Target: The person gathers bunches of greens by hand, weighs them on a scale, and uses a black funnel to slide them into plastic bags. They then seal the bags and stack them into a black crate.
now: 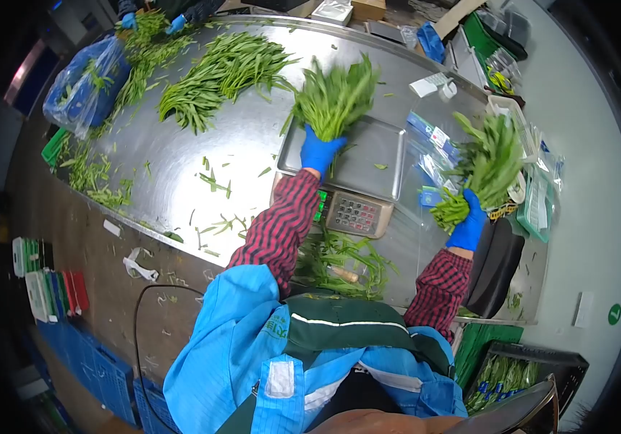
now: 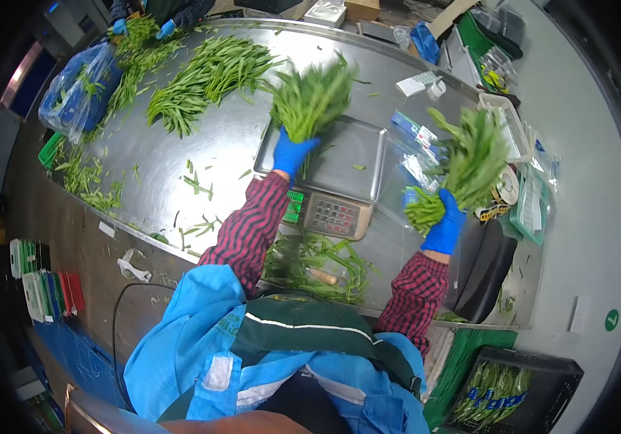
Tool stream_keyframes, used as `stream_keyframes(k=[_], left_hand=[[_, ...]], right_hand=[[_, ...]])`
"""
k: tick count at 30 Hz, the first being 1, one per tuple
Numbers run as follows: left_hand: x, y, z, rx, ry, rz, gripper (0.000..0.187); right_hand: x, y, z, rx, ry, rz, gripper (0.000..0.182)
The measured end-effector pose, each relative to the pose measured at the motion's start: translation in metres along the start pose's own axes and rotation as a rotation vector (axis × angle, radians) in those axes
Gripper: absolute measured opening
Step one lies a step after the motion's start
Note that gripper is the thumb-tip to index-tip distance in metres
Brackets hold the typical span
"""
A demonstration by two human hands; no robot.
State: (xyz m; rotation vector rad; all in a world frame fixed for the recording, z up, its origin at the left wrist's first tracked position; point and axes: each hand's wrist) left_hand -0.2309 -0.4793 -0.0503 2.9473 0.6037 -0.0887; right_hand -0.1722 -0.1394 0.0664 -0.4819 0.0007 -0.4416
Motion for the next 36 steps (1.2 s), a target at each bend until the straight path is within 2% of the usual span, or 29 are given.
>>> stream_keyframes(k=[2, 5, 6, 9, 10, 11, 12, 14, 15, 17, 18, 19, 21, 22, 25, 26, 29, 30, 36], left_hand=[[0.009, -0.016, 0.012, -0.384, 0.164, 0.047, 0.114], [0.015, -0.018, 0.005, -0.299, 0.171, 0.100, 0.133], [0.006, -0.020, 0.036, -0.223, 0.105, 0.089, 0.129], [0.006, -0.002, 0.044, 0.010, 0.225, 0.148, 0.115], [0.014, 0.006, 0.024, 0.140, 0.185, 0.202, 0.087], [0.021, 0.011, 0.011, 0.208, 0.191, 0.249, 0.079], [0.027, 0.015, 0.000, 0.276, 0.197, 0.296, 0.071], [0.036, 0.017, -0.012, 0.368, 0.284, 0.385, 0.054], [0.040, 0.020, -0.015, 0.368, 0.322, 0.371, 0.055], [0.041, 0.030, -0.018, 0.363, 0.389, 0.340, 0.056], [0.041, 0.034, -0.010, 0.418, 0.351, 0.352, 0.061], [0.042, 0.039, -0.015, 0.277, 0.333, 0.278, 0.074], [0.041, 0.043, -0.019, 0.151, 0.288, 0.169, 0.088], [0.036, 0.041, -0.012, 0.191, 0.209, 0.134, 0.105], [0.033, 0.022, -0.031, -0.071, -0.122, 0.147, 0.116], [0.028, 0.011, -0.036, -0.089, -0.256, 0.174, 0.126], [0.023, -0.005, -0.029, -0.475, -0.130, 0.106, 0.130], [0.015, -0.007, -0.006, -0.285, -0.146, 0.167, 0.132], [0.012, -0.006, 0.004, -0.193, -0.168, 0.189, 0.131]], right_hand=[[-0.010, -0.003, -0.015, -0.020, 0.041, 0.055, 0.048], [0.022, -0.055, -0.007, 0.046, 0.128, 0.087, 0.050], [0.011, -0.055, -0.019, 0.076, 0.106, 0.127, 0.054], [0.000, -0.082, -0.056, 0.126, 0.130, 0.220, 0.058], [-0.005, -0.092, -0.076, 0.174, 0.152, 0.290, 0.060], [-0.007, -0.103, -0.097, 0.223, 0.175, 0.360, 0.062], [-0.002, -0.118, -0.115, 0.306, 0.047, 0.404, 0.065], [0.003, -0.137, -0.185, 0.415, -0.003, 0.493, 0.071], [0.015, -0.149, -0.197, 0.440, 0.076, 0.540, 0.074], [0.006, -0.145, -0.185, 0.344, -0.145, 0.719, 0.075], [0.007, -0.146, -0.171, 0.295, -0.261, 0.807, 0.076], [0.000, -0.139, -0.171, 0.220, -0.323, 0.821, 0.074], [-0.015, -0.127, -0.165, 0.069, -0.444, 0.844, 0.070], [-0.013, -0.122, -0.160, -0.010, -0.503, 0.802, 0.062], [-0.016, -0.113, -0.170, 0.046, -0.438, 0.819, 0.058], [-0.016, -0.111, -0.173, 0.065, -0.427, 0.773, 0.057], [-0.023, -0.113, -0.166, 0.290, -0.383, 0.747, 0.058], [-0.022, -0.114, -0.157, 0.291, -0.328, 0.729, 0.056], [-0.042, -0.090, -0.157, 0.245, -0.406, 0.685, 0.055]])
Point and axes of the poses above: each hand's wrist, its own x-axis away from the middle knuckle, its own y-axis out of the back of the hand, z = x × y, and after that the axes turned 4 degrees about -x, right-handed
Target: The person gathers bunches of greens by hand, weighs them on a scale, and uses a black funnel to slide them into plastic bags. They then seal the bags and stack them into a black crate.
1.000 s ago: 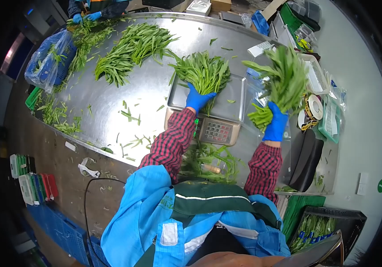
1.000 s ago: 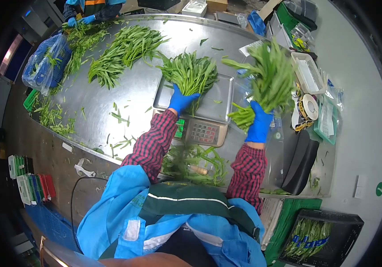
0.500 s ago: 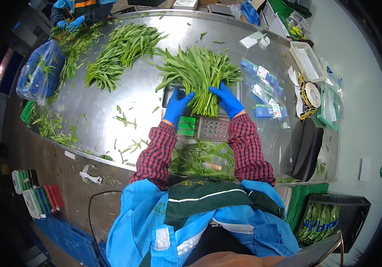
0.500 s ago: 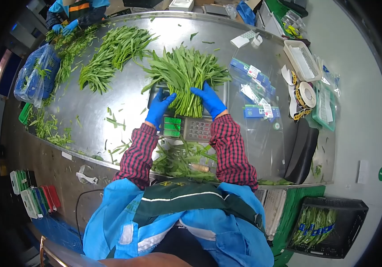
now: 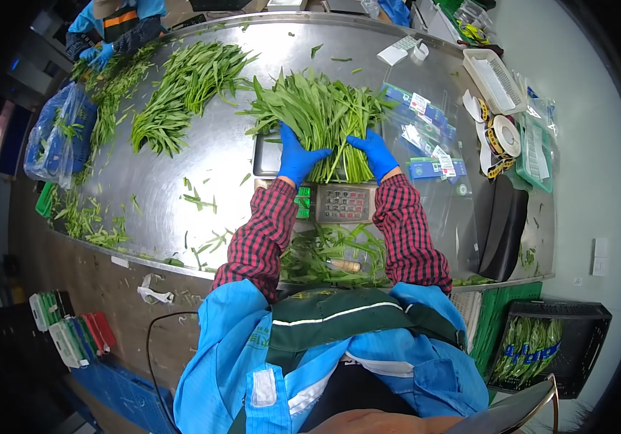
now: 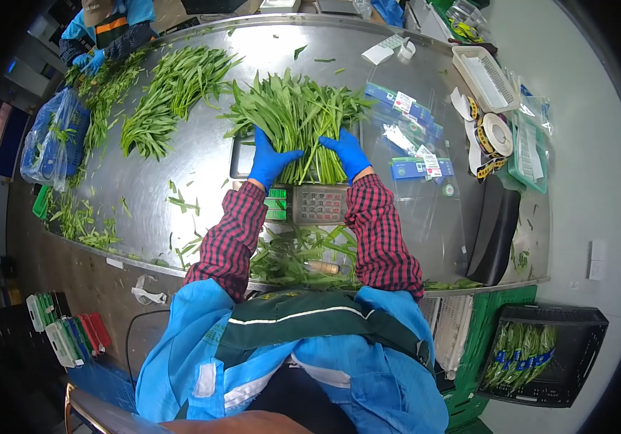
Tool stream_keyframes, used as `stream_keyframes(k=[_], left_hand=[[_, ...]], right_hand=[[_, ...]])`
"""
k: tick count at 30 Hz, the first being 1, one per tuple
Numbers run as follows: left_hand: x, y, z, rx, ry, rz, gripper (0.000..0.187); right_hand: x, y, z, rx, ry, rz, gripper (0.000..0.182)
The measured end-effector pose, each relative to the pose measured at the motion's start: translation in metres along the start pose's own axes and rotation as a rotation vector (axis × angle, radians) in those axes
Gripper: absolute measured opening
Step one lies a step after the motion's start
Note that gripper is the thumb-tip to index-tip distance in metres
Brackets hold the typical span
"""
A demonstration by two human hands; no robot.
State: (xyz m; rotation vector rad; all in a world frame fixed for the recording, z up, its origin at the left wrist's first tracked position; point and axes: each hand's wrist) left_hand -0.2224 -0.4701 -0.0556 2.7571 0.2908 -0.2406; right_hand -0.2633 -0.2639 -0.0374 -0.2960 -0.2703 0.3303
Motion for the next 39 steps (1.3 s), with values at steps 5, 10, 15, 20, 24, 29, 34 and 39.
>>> stream_keyframes(k=[5, 10, 15, 20, 24, 29, 34, 39], left_hand=[[0.005, -0.008, -0.037, -0.379, 0.092, -0.100, 0.137], [0.010, -0.010, -0.045, -0.513, 0.149, -0.154, 0.135], [0.011, -0.009, -0.048, -0.476, 0.228, -0.115, 0.130], [0.011, -0.016, -0.035, -0.489, 0.163, -0.157, 0.134], [0.012, -0.009, -0.060, -0.546, 0.213, -0.069, 0.136], [0.014, -0.012, -0.058, -0.517, 0.218, -0.114, 0.136], [0.014, -0.015, -0.052, -0.513, 0.218, -0.139, 0.133], [0.013, -0.015, -0.050, -0.487, 0.220, -0.131, 0.133]], right_hand=[[-0.008, -0.007, -0.007, 0.204, 0.100, 0.031, 0.044], [-0.012, -0.010, 0.000, 0.413, 0.084, 0.016, 0.041], [-0.002, 0.024, 0.018, 0.256, 0.013, 0.017, 0.050], [-0.005, 0.005, -0.005, 0.236, 0.067, -0.100, 0.054], [-0.021, -0.008, -0.030, 0.377, 0.022, -0.158, 0.042], [-0.011, -0.006, -0.017, 0.018, -0.009, -0.078, 0.034], [0.000, -0.013, -0.006, 0.078, -0.002, -0.012, 0.037], [-0.004, 0.004, -0.013, 0.134, 0.006, 0.154, 0.044]])
Point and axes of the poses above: each hand's wrist, its own x-axis away from the middle knuckle, its own y-axis out of the back of the hand, z = x × y, and after that the axes turned 4 degrees about -x, right-handed
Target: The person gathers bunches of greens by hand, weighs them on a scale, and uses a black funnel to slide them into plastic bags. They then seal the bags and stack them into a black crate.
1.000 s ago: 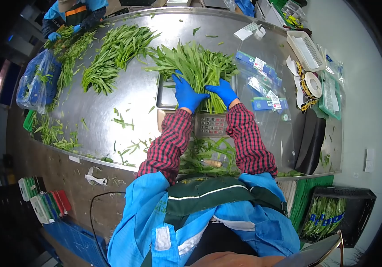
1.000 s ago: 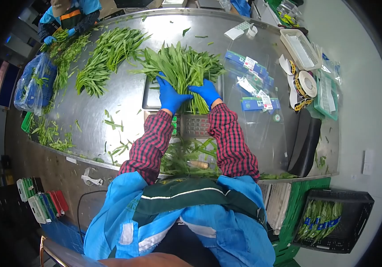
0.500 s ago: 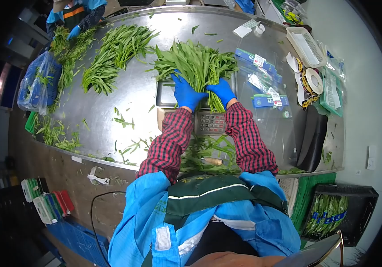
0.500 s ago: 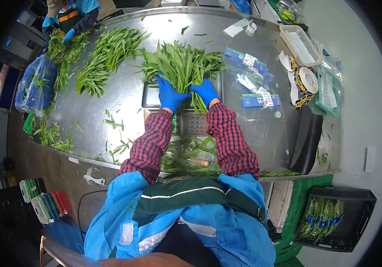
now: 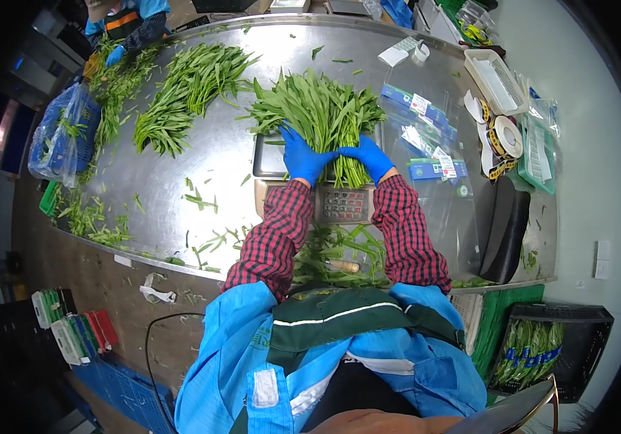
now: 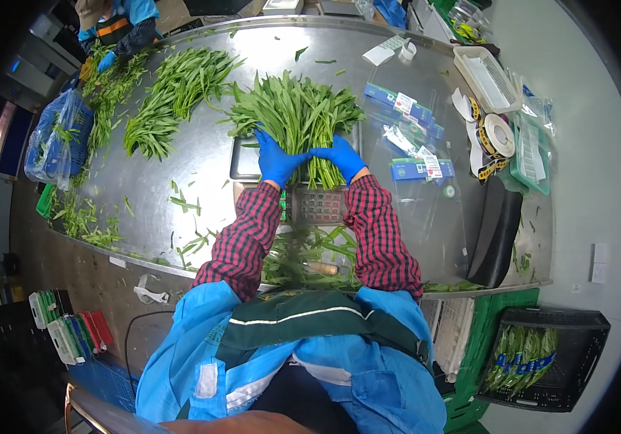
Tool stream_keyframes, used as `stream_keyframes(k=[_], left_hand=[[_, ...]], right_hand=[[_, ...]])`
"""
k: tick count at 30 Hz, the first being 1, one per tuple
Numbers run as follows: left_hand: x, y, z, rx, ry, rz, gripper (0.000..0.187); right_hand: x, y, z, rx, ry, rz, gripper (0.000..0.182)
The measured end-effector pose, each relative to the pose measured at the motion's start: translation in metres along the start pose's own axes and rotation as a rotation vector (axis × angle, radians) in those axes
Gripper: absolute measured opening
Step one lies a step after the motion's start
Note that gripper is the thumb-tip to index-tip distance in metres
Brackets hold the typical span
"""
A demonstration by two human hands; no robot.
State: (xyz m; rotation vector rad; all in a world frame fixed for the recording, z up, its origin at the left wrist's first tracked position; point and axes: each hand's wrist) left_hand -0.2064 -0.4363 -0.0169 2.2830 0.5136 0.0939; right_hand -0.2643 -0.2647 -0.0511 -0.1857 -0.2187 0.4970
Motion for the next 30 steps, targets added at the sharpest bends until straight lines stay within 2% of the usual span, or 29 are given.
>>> stream_keyframes(k=[1, 5, 9, 12, 16, 17, 20, 21, 25, 28, 29, 30], left_hand=[[-0.001, -0.001, 0.002, -0.008, -0.002, 0.009, 0.134], [-0.004, -0.008, 0.009, -0.004, -0.032, 0.016, 0.138], [-0.005, -0.011, 0.009, -0.086, -0.032, -0.001, 0.146], [-0.002, 0.001, 0.003, -0.090, -0.054, 0.070, 0.146], [-0.002, -0.005, 0.003, -0.102, -0.020, 0.043, 0.145], [-0.004, -0.006, 0.004, -0.094, -0.014, 0.045, 0.144], [-0.002, -0.009, 0.002, -0.090, -0.012, 0.032, 0.141], [0.000, -0.007, 0.000, -0.103, -0.024, 0.009, 0.139], [0.005, 0.002, -0.015, -0.196, 0.016, 0.032, 0.133], [0.005, -0.001, -0.018, -0.276, 0.065, 0.055, 0.132], [0.005, -0.001, -0.019, -0.269, 0.077, 0.053, 0.131], [0.005, -0.001, -0.019, -0.261, 0.089, 0.054, 0.130]], right_hand=[[0.002, 0.005, 0.001, -0.004, -0.060, -0.001, 0.044], [0.010, 0.010, -0.003, 0.077, -0.011, -0.107, 0.037], [0.001, -0.010, -0.006, -0.032, -0.046, -0.095, 0.032], [-0.002, -0.008, -0.003, -0.019, -0.071, -0.053, 0.029], [-0.002, 0.002, 0.011, 0.090, -0.083, 0.071, 0.026], [0.004, 0.003, 0.017, 0.145, -0.088, 0.044, 0.031], [0.004, 0.012, 0.011, 0.312, -0.066, -0.001, 0.032], [0.007, 0.008, 0.009, 0.219, 0.015, -0.050, 0.023], [0.005, -0.002, 0.003, 0.162, -0.010, -0.084, 0.028], [0.010, -0.002, 0.019, 0.269, 0.028, -0.203, 0.031], [0.014, 0.000, 0.026, 0.210, 0.087, -0.331, 0.033], [0.019, 0.006, 0.035, 0.214, 0.110, -0.365, 0.034]])
Point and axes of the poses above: each hand's wrist, its own x-axis away from the middle knuckle, its own y-axis out of the back of the hand, z = x × y, and after that the axes turned 4 degrees about -x, right-handed
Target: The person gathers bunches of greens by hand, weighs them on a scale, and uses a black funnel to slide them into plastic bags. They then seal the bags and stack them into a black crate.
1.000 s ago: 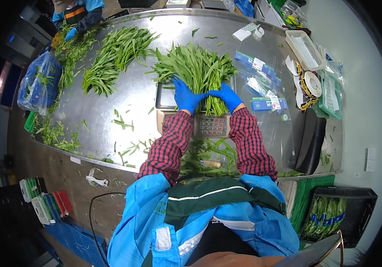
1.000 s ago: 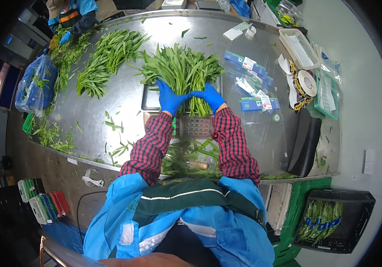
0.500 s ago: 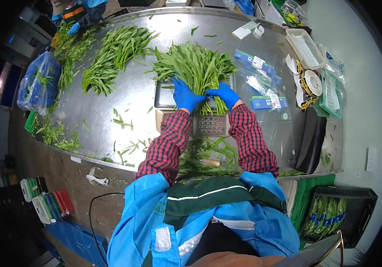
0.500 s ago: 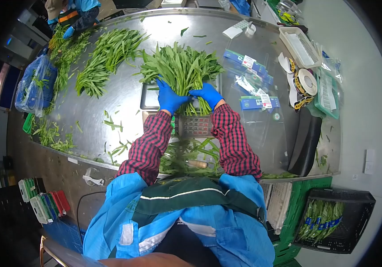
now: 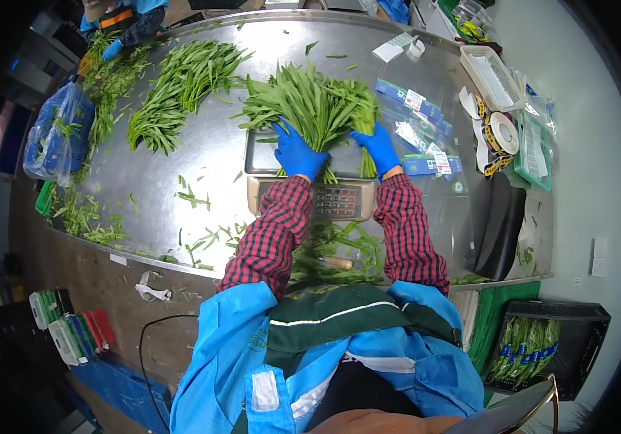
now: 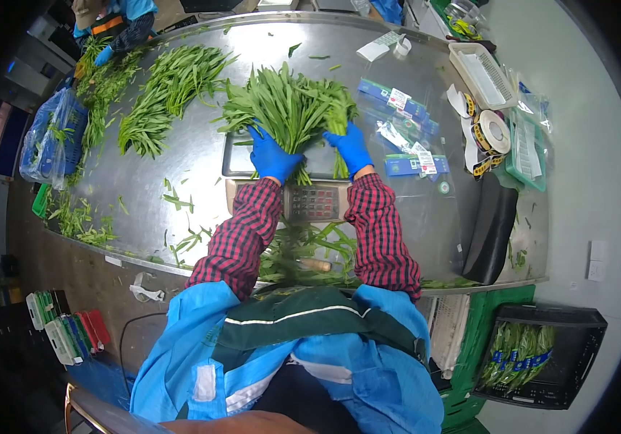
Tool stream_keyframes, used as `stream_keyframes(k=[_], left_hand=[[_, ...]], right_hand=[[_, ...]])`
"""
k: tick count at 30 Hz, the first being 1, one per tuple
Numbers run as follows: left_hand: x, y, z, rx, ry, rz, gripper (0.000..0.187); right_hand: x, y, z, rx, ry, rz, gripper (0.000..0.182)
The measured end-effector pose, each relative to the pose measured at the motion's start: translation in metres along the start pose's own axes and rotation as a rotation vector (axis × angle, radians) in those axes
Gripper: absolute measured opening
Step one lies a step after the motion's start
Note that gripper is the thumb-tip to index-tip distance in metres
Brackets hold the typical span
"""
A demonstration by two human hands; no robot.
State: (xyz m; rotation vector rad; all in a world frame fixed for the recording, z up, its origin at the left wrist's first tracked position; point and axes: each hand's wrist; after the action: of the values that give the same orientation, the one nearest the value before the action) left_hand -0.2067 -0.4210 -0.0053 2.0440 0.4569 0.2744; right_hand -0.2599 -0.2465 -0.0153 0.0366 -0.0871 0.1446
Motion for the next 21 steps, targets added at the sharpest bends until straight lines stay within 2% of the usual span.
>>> stream_keyframes(k=[6, 12, 14, 17, 18, 20, 21], left_hand=[[-0.002, -0.003, 0.004, 0.040, -0.019, 0.014, 0.128], [-0.002, -0.005, 0.007, 0.005, -0.035, -0.011, 0.135], [-0.001, -0.002, 0.009, 0.086, -0.058, -0.004, 0.136], [0.016, 0.017, 0.015, 0.188, -0.168, -0.239, 0.135], [0.030, 0.030, 0.017, 0.282, -0.249, -0.361, 0.122], [0.058, 0.051, 0.026, 0.598, -0.426, -0.355, 0.102], [0.079, 0.065, 0.025, 0.863, -0.419, -0.176, 0.082]], right_hand=[[0.024, 0.042, 0.023, -0.147, 0.143, -0.156, 0.033], [0.071, 0.051, 0.065, -0.239, 0.194, -0.183, 0.035], [0.092, 0.047, 0.083, -0.293, 0.224, -0.147, 0.034], [0.127, 0.030, 0.108, -0.287, 0.260, -0.083, 0.033], [0.136, 0.022, 0.113, -0.297, 0.273, -0.050, 0.034], [0.149, 0.005, 0.113, -0.347, 0.259, 0.008, 0.037], [0.152, -0.005, 0.111, -0.379, 0.248, 0.056, 0.039]])
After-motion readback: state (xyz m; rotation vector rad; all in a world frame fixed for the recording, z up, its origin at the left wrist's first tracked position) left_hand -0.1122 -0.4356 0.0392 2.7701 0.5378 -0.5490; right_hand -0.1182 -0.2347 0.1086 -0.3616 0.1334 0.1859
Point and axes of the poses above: each hand's wrist, its own x-axis away from the middle knuckle, its own y-axis out of the back of the hand, z = x × y, and after that the axes turned 4 degrees about -x, right-handed
